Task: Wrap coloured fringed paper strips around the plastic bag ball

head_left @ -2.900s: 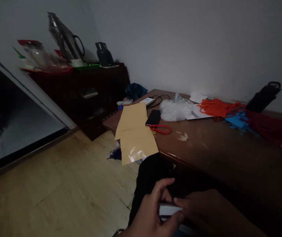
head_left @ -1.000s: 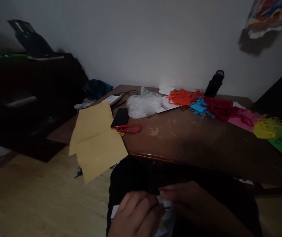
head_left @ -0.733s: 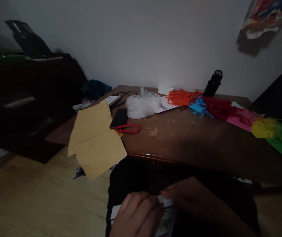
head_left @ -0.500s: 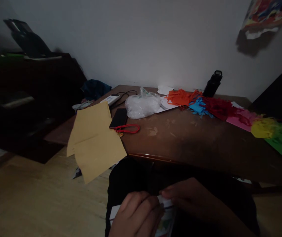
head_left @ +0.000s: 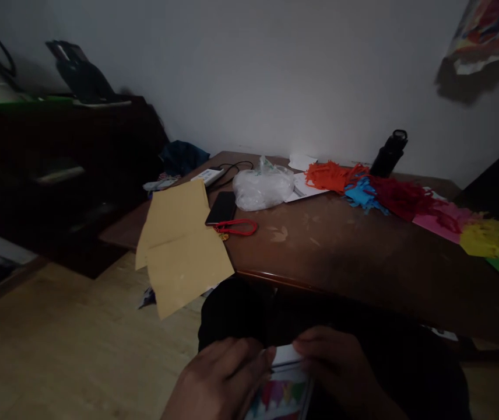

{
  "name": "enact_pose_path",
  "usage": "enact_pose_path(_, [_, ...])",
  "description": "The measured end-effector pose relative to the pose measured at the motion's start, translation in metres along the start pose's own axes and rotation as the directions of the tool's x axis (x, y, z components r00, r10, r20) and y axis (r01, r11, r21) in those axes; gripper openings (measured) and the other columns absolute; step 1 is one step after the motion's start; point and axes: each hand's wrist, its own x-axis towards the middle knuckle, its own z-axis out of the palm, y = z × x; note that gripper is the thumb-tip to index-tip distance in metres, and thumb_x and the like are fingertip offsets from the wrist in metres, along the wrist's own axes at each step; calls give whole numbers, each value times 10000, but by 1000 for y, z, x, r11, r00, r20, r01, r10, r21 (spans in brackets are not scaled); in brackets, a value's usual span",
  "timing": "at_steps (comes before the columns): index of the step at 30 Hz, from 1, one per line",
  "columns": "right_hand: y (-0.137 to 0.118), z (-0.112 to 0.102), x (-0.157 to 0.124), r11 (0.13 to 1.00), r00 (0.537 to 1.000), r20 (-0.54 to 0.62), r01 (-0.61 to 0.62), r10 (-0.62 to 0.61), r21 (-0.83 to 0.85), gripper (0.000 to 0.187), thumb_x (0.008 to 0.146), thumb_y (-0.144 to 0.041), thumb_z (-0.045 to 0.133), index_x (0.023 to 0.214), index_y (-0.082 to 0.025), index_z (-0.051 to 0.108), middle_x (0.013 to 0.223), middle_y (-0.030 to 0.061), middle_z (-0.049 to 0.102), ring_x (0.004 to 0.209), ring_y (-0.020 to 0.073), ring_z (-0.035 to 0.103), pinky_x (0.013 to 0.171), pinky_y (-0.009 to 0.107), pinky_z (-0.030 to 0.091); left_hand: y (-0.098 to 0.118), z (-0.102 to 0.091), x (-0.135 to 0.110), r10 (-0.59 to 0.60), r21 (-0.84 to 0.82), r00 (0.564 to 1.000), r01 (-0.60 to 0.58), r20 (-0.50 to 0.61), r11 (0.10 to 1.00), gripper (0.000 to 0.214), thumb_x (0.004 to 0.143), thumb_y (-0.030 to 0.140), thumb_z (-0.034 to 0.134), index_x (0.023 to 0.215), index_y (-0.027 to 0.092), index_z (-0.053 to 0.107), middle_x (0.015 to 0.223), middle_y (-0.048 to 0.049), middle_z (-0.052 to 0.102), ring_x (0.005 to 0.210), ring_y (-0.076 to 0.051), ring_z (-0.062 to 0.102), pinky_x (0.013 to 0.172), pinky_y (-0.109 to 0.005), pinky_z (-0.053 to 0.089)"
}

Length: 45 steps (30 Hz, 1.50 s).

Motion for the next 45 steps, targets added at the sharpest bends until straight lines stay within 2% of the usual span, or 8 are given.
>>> enact_pose_path(5, [5,6,4,989,990,-22,-141,142,33,148,893,-284,616,999,-280,719,968,25,728,862,163,702,761,223,571,-11,-1,-2,-135,-302,991,132,11,944,254,932,206,516,1142,259,648,984,-20,708,834,-133,690,711,-190,546])
enact_pose_path(12, [26,37,21,985,996,-86,-30,15,-169,308,875,-339,615,1173,-272,649,1071,55,710,942,197,694,794,231,568,-32,14,-16,-387,-614,921,286,-36,736,135,892,270,595,911,205,712,870,-49,689,770,-146,662,662,-202,500])
enact_pose_path(19, [33,80,47,993,988,-149,29,-46,-113,215,894,-430,582,947,-283,731,835,11,725,715,147,696,652,178,551,-48,42,-39,-733,-686,663,464,-150,560,369,899,426,536,640,169,590,663,-21,580,647,-147,571,597,-218,424])
enact_pose_path(26, [21,77,104,980,993,-16,110,-114,-166,291,953,-367,488,1200,-256,594,1026,51,720,874,183,705,738,254,584,-116,-33,-86,-921,-874,383,418,-75,245,374,819,570,594,832,197,607,658,16,611,533,-119,514,480,-192,392])
enact_pose_path(29, [27,87,128,890,962,-47,229,-269,-394,187,909,-223,551,1074,-236,638,982,52,701,879,188,677,772,299,564,-161,-52,-106,-906,-870,423,448,3,206,407,795,592,613,875,193,612,618,20,628,479,-104,485,444,-185,353])
enact_pose_path(33, [35,104,156,757,904,45,383,-426,-529,196,894,-110,530,1031,-204,634,924,56,673,859,191,636,799,362,507,-204,-22,-115,-802,-807,538,578,260,126,474,728,647,649,768,180,585,462,40,557,417,-105,456,442,-201,338])
enact_pose_path(38, [38,117,178,746,946,116,312,-304,-588,172,886,-160,566,1047,-192,615,959,78,650,877,233,612,759,407,496,-217,27,-104,-749,-877,595,478,292,39,452,715,623,682,791,181,632,595,16,625,588,-145,563,612,-247,448])
enact_pose_path(45, [48,111,173,811,965,175,258,-194,-526,200,892,-186,545,1074,-228,615,1013,67,670,894,202,653,753,324,561,-225,33,-86,-480,-885,743,399,466,-241,364,756,435,737,1012,175,739,955,-78,757,922,-253,668,900,-386,468])
